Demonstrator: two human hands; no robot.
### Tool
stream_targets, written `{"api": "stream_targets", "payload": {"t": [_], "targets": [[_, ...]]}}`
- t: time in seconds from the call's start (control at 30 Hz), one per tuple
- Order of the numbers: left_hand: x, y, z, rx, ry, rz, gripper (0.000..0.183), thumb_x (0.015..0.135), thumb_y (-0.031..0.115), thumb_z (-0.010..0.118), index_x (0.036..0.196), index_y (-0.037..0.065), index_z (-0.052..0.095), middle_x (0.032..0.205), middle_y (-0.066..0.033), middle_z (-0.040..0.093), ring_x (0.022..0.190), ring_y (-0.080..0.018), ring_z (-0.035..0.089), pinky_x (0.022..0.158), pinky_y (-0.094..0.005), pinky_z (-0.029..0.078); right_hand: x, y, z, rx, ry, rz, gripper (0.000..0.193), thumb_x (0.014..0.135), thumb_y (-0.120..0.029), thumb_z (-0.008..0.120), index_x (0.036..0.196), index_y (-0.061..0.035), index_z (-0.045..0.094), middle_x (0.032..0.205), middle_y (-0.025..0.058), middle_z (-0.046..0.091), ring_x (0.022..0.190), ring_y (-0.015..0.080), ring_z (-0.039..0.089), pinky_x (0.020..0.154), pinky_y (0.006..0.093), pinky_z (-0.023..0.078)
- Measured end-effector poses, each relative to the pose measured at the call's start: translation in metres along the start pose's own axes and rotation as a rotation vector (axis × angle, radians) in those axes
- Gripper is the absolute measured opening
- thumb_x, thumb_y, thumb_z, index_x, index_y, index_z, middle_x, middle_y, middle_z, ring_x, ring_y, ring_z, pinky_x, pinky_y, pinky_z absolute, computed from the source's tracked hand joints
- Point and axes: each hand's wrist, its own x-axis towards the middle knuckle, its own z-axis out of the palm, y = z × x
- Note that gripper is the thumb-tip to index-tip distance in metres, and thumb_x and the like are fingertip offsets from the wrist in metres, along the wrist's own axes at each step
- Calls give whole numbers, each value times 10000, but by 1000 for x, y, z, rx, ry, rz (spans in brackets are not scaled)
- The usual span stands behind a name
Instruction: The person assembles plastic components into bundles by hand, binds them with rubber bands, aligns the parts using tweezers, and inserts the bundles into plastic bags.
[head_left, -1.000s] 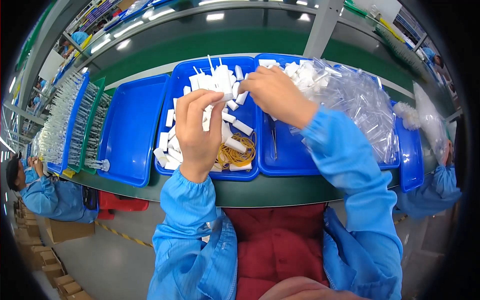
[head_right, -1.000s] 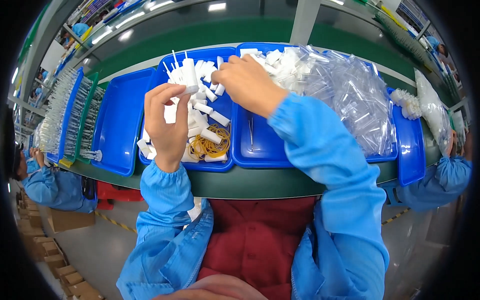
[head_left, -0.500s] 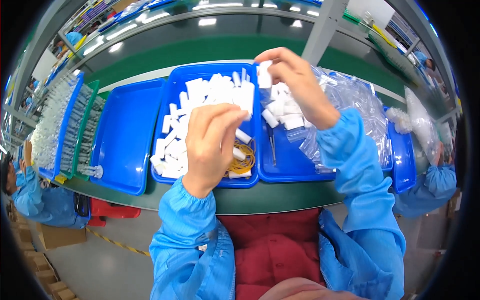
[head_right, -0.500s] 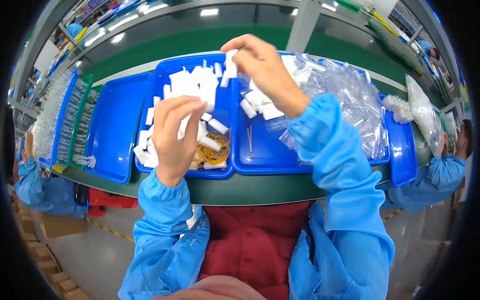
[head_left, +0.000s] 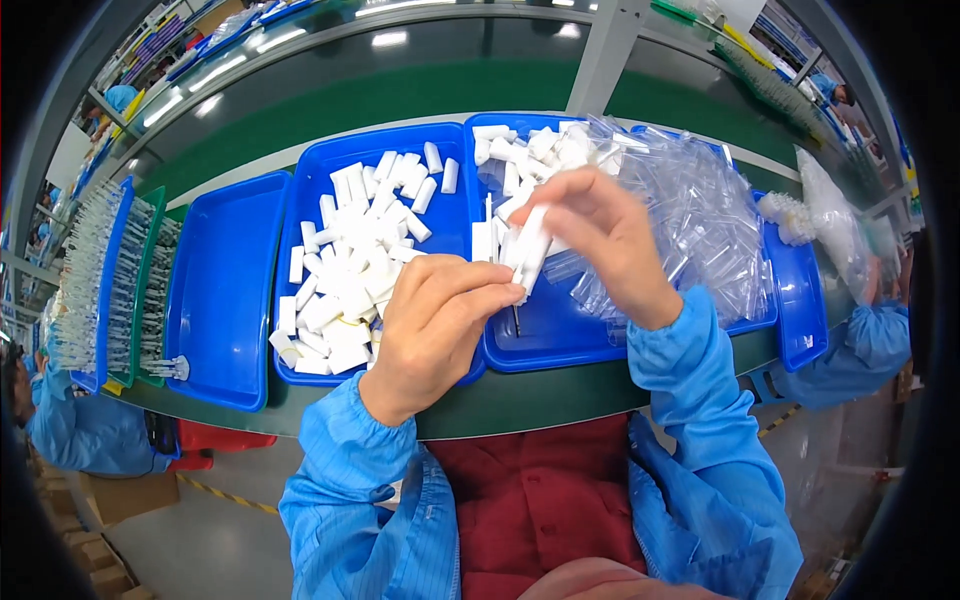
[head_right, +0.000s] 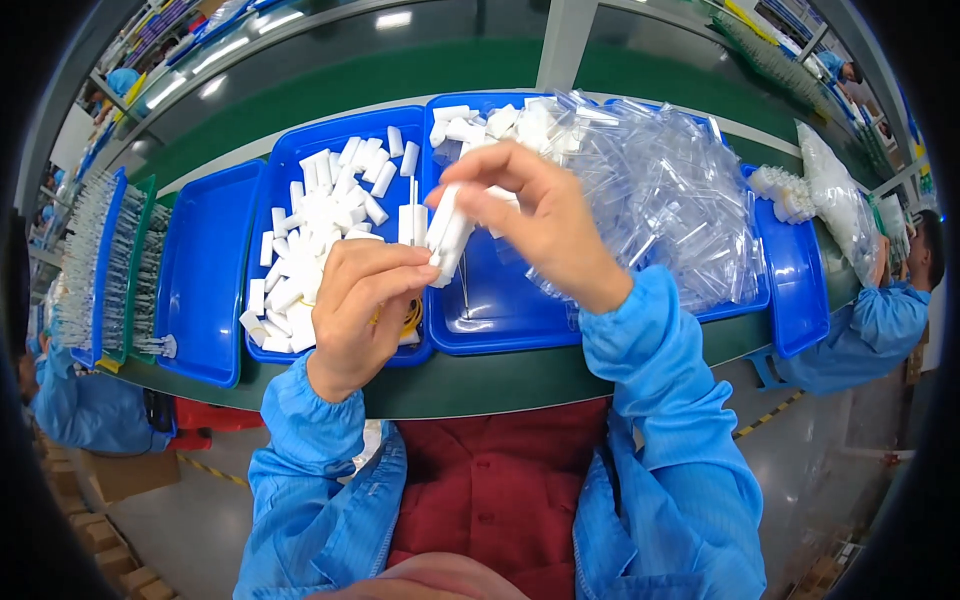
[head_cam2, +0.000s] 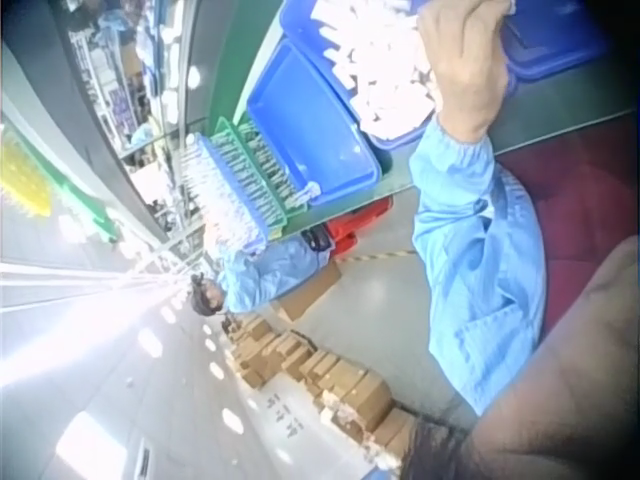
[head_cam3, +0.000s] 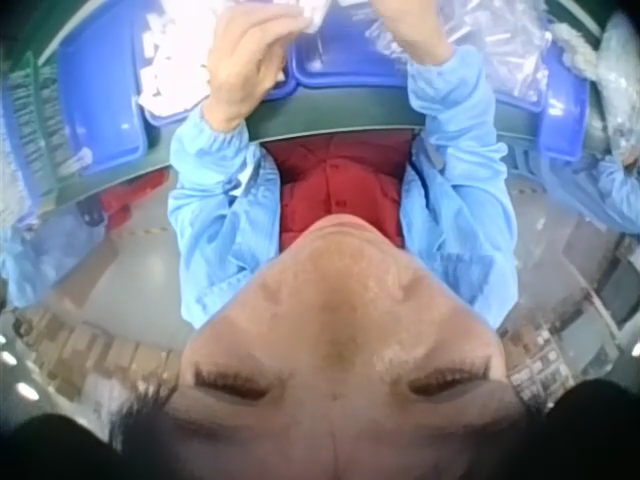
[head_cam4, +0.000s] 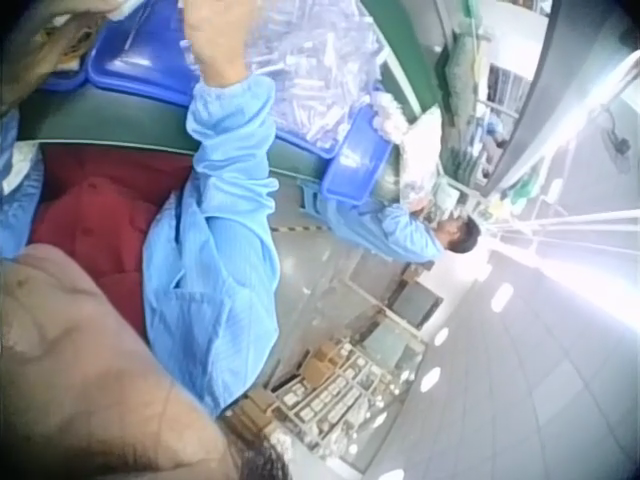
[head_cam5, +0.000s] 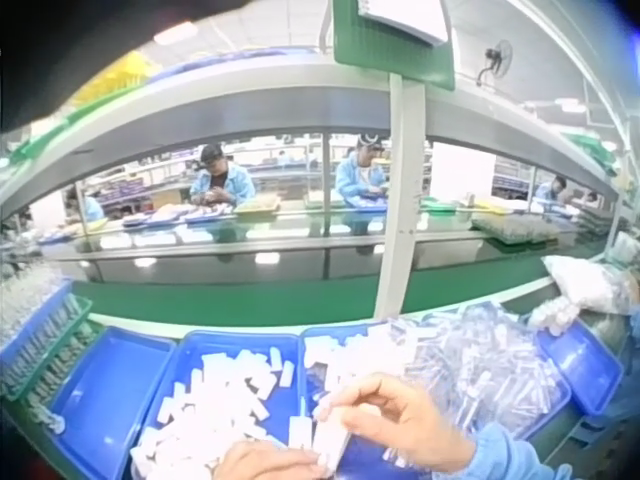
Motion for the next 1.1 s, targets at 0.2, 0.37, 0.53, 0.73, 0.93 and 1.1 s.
{"api": "stream_targets", "payload": {"t": [0.2, 0.37, 0.53, 0.73, 0.93, 1.1], "targets": [[1, -1, 0, -1, 246, -92, 401, 685, -37, 785, 1053, 42, 645, 1025, -109, 673, 923, -268, 612, 772, -353, 477, -1, 5, 10, -102, -107, -230, 174, 905, -97, 668, 1044, -64, 569, 1011, 122, 696, 1044, 203, 611, 1000, 383, 422], [-5, -13, -17, 85, 231, -60, 404, 700, -51, 789, 1067, 43, 648, 1018, -115, 662, 900, -272, 624, 783, -345, 486, 26, -7, 19, -217, -138, -392, 210, 953, -196, 631, 1098, -45, 626, 1096, 88, 658, 1025, 179, 627, 920, 334, 491], [-5, -25, -18, 288, 410, -101, 318, 793, -31, 757, 1089, 21, 654, 1029, -127, 627, 877, -216, 623, 693, -294, 529, 101, 35, 6, -870, -203, -404, 192, 930, -162, 573, 1066, -69, 669, 1054, 106, 690, 1012, 261, 627, 861, 385, 492], [-5, -32, -18, 360, 414, -200, 284, 827, -34, 716, 1097, 37, 664, 1053, -114, 600, 826, -156, 598, 662, -263, 517, 126, 79, 43, -1647, -557, -324, 176, 794, -56, 619, 947, -60, 705, 964, 92, 689, 982, 284, 635, 831, 396, 503], [-7, -36, -20, 348, 424, -185, 288, 831, -20, 722, 1101, 70, 679, 1064, -89, 615, 836, -154, 587, 633, -253, 459, 126, 83, 52, -1493, -528, -300, 210, 804, -36, 603, 994, -51, 689, 1018, 145, 668, 956, 317, 651, 821, 408, 524], [-4, -32, -26, 392, 455, -181, 273, 838, -20, 713, 1093, 74, 687, 1071, -89, 617, 834, -149, 583, 637, -254, 464, 140, 55, 42, -1454, -459, -362, 198, 801, -38, 603, 972, -82, 693, 980, 124, 678, 941, 323, 661, 800, 430, 527]]}}
